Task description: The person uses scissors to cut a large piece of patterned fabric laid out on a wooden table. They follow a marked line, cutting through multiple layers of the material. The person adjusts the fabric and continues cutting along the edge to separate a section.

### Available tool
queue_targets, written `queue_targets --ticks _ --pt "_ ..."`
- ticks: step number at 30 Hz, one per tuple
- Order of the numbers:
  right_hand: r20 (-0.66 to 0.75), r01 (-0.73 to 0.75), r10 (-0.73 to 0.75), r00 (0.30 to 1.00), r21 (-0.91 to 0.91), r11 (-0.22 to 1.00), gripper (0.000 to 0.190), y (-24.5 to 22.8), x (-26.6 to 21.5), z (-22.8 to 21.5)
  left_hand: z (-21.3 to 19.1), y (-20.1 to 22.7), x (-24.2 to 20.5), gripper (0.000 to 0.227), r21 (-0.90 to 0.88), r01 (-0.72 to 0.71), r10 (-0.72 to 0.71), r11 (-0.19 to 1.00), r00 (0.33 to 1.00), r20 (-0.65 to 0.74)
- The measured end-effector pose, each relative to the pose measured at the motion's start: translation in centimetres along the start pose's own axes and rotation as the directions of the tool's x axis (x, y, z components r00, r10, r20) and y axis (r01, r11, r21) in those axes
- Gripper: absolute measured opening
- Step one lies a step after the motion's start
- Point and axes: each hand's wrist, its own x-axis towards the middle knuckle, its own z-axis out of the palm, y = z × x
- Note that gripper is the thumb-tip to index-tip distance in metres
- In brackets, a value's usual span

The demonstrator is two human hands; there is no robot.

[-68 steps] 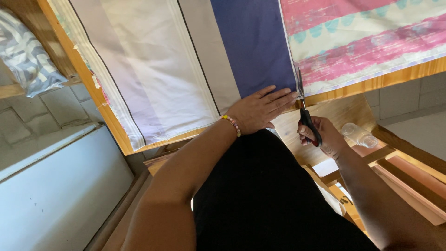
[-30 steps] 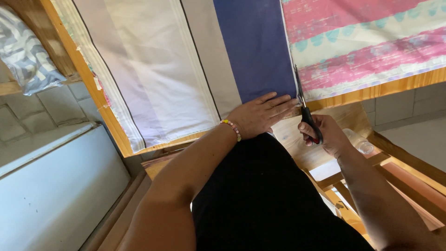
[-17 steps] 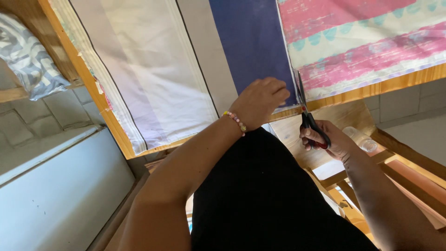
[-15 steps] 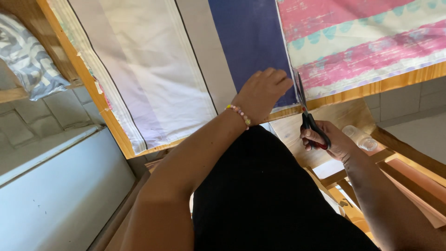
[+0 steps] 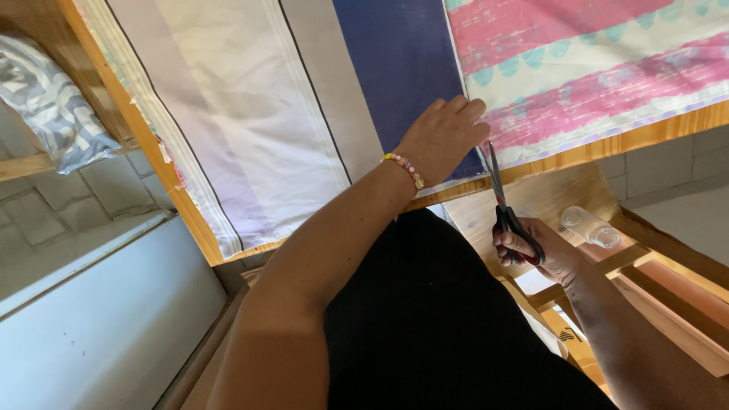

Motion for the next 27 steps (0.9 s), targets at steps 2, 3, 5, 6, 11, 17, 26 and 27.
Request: queue_targets --ticks 2,3,5,6,11,17,26,27 --pt "-0.003 -0.001 0.001 1.000 0.006 1.000 0.039 -0.4 -0.3 0.2 0.0 -0.3 0.0 0.012 -0.018 -0.011 0.011 1.000 1.000 0.005" --pt "-0.004 -0.003 0.003 1.000 0.011 1.000 0.038 -0.7 -0.3 0.2 0.0 -0.6 0.1 0.012 -0.033 -0.020 0.021 0.999 1.000 0.010" --pt "-0.013 -0.013 0.013 1.000 -0.008 1.000 0.040 -1.1 -0.3 0.2 -0.4 -0.9 -0.1 0.012 -0.015 -0.061 0.060 0.998 0.998 -0.027" --pt "-0.021 -0.028 0.027 0.999 -0.025 0.999 0.041 -1.2 -0.4 0.3 -0.5 -0.9 -0.3 0.013 0.002 -0.099 0.098 0.995 0.993 -0.060" --pt "-0.037 -0.020 0.019 0.999 -0.050 0.999 0.042 -1.4 0.1 -0.2 -2.4 -1.5 -1.1 0.013 -0.009 -0.156 0.155 0.988 0.986 -0.059" --pt "-0.035 -0.012 0.009 0.999 -0.080 0.997 0.043 -2.8 0.4 -0.2 -5.1 -2.3 -4.0 0.016 0.013 -0.158 0.158 0.987 0.984 -0.080" --pt "-0.030 0.011 -0.014 0.999 -0.107 0.994 0.041 -3.9 1.3 -0.1 -6.7 -2.9 -10.6 0.015 0.078 -0.027 0.027 0.997 1.000 -0.004" --pt "-0.032 0.013 -0.017 0.999 -0.111 0.994 0.041 -4.2 1.4 -0.1 -6.6 -3.0 -11.0 0.014 0.057 -0.017 0.017 0.998 1.000 -0.004"
